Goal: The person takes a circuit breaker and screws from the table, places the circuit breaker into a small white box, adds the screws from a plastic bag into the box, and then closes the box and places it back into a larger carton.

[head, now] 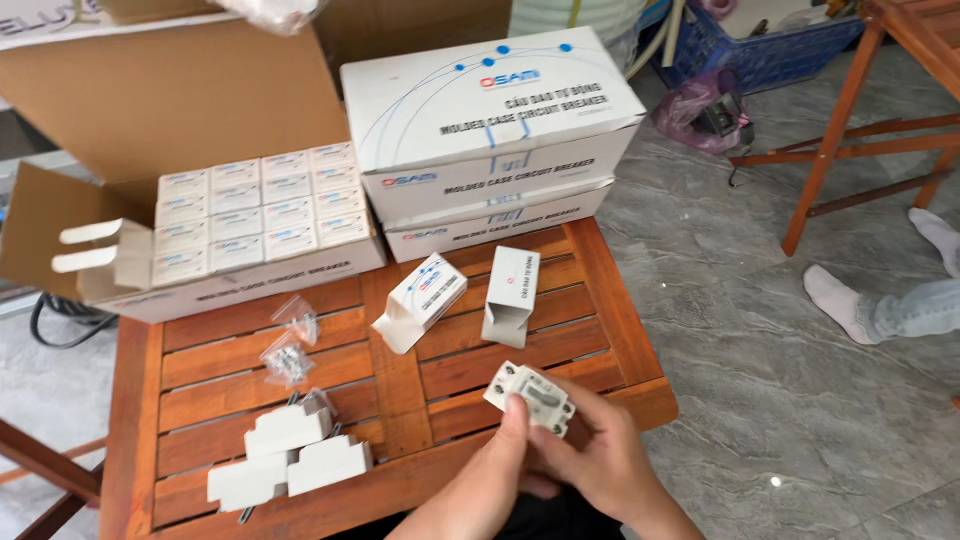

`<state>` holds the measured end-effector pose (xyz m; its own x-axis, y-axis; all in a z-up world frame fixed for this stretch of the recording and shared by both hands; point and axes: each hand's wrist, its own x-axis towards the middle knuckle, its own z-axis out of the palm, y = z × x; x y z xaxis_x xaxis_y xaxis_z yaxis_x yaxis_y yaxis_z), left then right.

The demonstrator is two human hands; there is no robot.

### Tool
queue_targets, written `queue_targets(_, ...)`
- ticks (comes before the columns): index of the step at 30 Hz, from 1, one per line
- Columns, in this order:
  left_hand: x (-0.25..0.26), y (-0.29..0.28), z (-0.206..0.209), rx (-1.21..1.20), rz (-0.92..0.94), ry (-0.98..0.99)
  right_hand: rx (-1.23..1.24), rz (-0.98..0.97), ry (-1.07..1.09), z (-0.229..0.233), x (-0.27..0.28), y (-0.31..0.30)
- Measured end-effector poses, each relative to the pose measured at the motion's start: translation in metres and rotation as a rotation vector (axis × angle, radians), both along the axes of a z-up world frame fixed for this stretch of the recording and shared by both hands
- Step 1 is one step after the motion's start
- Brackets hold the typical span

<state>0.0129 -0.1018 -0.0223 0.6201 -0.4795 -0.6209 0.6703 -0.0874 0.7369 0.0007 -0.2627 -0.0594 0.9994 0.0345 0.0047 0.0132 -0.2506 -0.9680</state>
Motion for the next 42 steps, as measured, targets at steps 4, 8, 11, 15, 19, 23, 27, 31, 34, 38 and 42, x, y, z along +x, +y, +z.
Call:
queue_targets(4, 0.04, 0.019, 0.041, 0.355, -0.35, -0.613, 0.274, -0.027, 0.024, -0.026, 0.006, -0.037)
queue_targets(8, 0.11, 0.022, 0.027, 0.888, -0.397, -1.691, 0.624, -0.004, 0.106, -0.028, 0.005, -0.056)
queue_targets(11, 0.158, 0.009, 0.004, 1.193, -0.656, -2.244, 0.792, 0.063, 0.153, -0.021, 0.004, -0.058)
queue_targets(15, 0.198, -0.007, -0.039, 0.935, -0.784, -2.545, 0.908, 0.103, 0.185, -0.033, -0.005, -0.067)
queue_targets(19, 0.178, -0.011, -0.009, 0.746, -0.931, -2.225, 0.86, -0.022, 0.228, -0.044, -0.011, -0.077)
queue_targets(23, 0.116, -0.006, 0.033, 0.495, -0.61, -1.498, 1.017, -0.054, 0.023, -0.051, -0.014, -0.092)
queue_targets(27, 0.061, 0.013, 0.03, 0.44, -0.412, -1.42, 0.882, 0.049, -0.091, -0.011, -0.005, -0.094)
queue_targets(31, 0.028, 0.024, 0.023, 0.501, -0.377, -1.217, 0.743, 0.181, -0.087, 0.017, 0.001, -0.085)
queue_targets(34, 0.017, 0.031, 0.03, 0.491, -0.365, -1.143, 0.457, 0.225, -0.081, 0.042, 0.005, -0.072)
queue_targets(38, 0.014, 0.042, 0.038, 0.381, -0.421, -0.986, -0.098, 0.327, -0.165, 0.062, 0.012, -0.062)
queue_targets(42, 0.013, 0.05, 0.032, 0.234, -0.362, -0.923, -0.372, 0.419, -0.178, 0.071, 0.014, -0.061)
